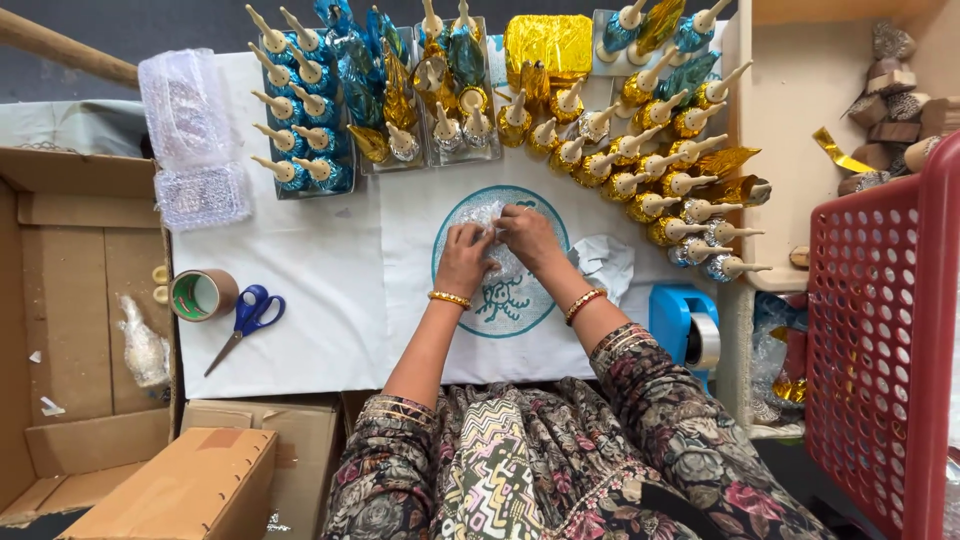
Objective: The person wraps a small plastic container with bubble wrap and secures it with tape. They then wipe a decorative silver pinecone with a cloth and place it into a plastic container.
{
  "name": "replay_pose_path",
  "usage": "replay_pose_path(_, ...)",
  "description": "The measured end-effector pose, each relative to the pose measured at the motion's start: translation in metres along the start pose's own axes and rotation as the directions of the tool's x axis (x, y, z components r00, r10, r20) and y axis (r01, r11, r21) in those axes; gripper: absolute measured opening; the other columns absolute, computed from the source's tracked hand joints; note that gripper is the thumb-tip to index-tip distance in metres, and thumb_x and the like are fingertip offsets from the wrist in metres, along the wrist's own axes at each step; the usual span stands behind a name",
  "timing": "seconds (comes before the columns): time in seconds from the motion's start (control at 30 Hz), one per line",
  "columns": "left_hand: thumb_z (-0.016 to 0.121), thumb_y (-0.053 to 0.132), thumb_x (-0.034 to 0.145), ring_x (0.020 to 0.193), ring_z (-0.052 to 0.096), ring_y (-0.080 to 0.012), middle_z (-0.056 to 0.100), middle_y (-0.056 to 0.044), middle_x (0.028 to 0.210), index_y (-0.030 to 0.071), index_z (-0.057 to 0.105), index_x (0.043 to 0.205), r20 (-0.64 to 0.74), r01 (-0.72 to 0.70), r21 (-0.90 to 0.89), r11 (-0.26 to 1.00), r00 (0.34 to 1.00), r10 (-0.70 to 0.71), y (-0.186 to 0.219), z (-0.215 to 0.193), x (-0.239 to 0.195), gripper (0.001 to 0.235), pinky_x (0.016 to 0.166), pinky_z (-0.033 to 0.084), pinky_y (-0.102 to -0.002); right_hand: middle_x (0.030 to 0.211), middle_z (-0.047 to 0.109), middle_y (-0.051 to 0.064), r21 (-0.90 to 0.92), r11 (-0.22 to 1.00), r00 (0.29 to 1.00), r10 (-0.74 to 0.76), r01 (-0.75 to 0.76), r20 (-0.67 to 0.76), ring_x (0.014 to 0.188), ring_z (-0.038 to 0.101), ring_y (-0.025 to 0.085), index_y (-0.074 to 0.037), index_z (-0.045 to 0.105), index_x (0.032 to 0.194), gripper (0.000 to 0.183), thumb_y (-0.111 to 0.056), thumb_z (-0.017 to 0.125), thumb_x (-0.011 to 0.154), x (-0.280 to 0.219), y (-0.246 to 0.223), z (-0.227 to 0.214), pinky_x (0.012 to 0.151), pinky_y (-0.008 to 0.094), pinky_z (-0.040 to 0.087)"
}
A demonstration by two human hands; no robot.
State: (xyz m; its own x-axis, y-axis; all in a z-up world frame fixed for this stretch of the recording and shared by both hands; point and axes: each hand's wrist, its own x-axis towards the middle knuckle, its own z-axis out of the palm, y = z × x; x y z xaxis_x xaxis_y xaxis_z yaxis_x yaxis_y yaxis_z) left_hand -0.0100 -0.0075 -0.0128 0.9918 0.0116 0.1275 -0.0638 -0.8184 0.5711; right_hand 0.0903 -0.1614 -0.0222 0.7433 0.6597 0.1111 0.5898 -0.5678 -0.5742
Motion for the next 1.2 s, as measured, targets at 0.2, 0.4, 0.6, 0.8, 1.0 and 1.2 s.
replay_pose_path(0.2,0.082,0.028,0.075,0.131,0.049,-0.0312,0.059,-0.010,0.133,0.009,0.070,0.126,-0.092,-0.101,0.101,0.990,0.990,0.110,-0.005,0.015,-0.016,0.056,0.116,0.038,-0.049,0.094,0.066,0.006,-0.029,0.993,0.992,-0.113,0.111,-0.060,0.094,0.068,0.029,-0.009,0.076,0.104,0.020,-0.014,0.076,0.084,-0.010,0.000,0.002,0.079,0.041,0.055)
replay_pose_path(0.4,0.077,0.027,0.084,0.134,0.051,-0.0303,0.062,-0.011,0.136,0.009,0.072,0.125,-0.120,-0.086,0.133,0.987,0.987,0.102,-0.018,0.031,-0.020,0.045,0.119,0.036,-0.048,0.108,0.063,0.016,0.048,0.993,0.986,-0.115,0.110,0.124,0.096,0.060,0.039,0.000,0.068,0.120,0.072,-0.019,0.086,0.053,-0.008,-0.030,-0.039,0.080,0.046,0.051)
replay_pose_path(0.6,0.075,0.019,0.088,0.136,0.053,-0.0348,0.063,-0.013,0.136,0.010,0.071,0.122,-0.123,-0.095,0.061,0.994,0.987,0.102,-0.025,0.041,-0.021,0.036,0.120,0.037,-0.046,0.100,0.061,0.012,0.111,0.994,1.000,-0.009,0.012,-0.030,0.095,0.061,0.037,-0.007,0.072,0.113,0.059,-0.020,0.088,0.058,-0.012,-0.003,0.004,0.082,0.046,0.051)
replay_pose_path(0.8,0.082,0.027,0.072,0.133,0.044,-0.0426,0.050,-0.026,0.144,-0.002,0.041,0.152,-0.025,-0.120,-0.054,0.991,0.993,0.119,-0.004,0.007,-0.010,0.094,0.114,0.034,-0.051,0.104,0.063,0.009,0.047,0.992,0.992,0.122,-0.120,-0.036,0.099,0.064,0.033,-0.015,0.075,0.112,0.045,-0.011,0.082,0.067,-0.015,-0.004,0.024,0.081,0.044,0.054)
replay_pose_path(1.0,0.086,0.032,0.073,0.124,0.045,-0.0374,0.053,-0.017,0.129,0.010,0.050,0.152,0.142,-0.048,0.135,0.990,0.989,0.028,-0.022,0.016,-0.011,0.090,0.113,0.035,-0.049,0.102,0.060,0.012,0.015,0.996,0.978,0.092,-0.091,-0.187,0.092,0.062,0.034,-0.011,0.067,0.130,0.066,-0.021,0.080,0.066,-0.067,-0.070,-0.054,0.074,0.046,0.052)
replay_pose_path(1.2,0.085,0.046,0.077,0.131,0.046,-0.0342,0.054,-0.014,0.131,0.008,0.052,0.154,0.097,-0.171,0.251,0.953,0.984,0.150,-0.040,0.024,-0.016,0.091,0.117,0.027,-0.059,0.103,0.071,0.007,0.312,0.931,0.935,0.268,-0.189,-0.232,0.097,0.068,0.025,-0.012,0.072,0.113,0.025,-0.008,0.075,0.088,-0.246,-0.086,-0.110,0.086,0.037,0.057)
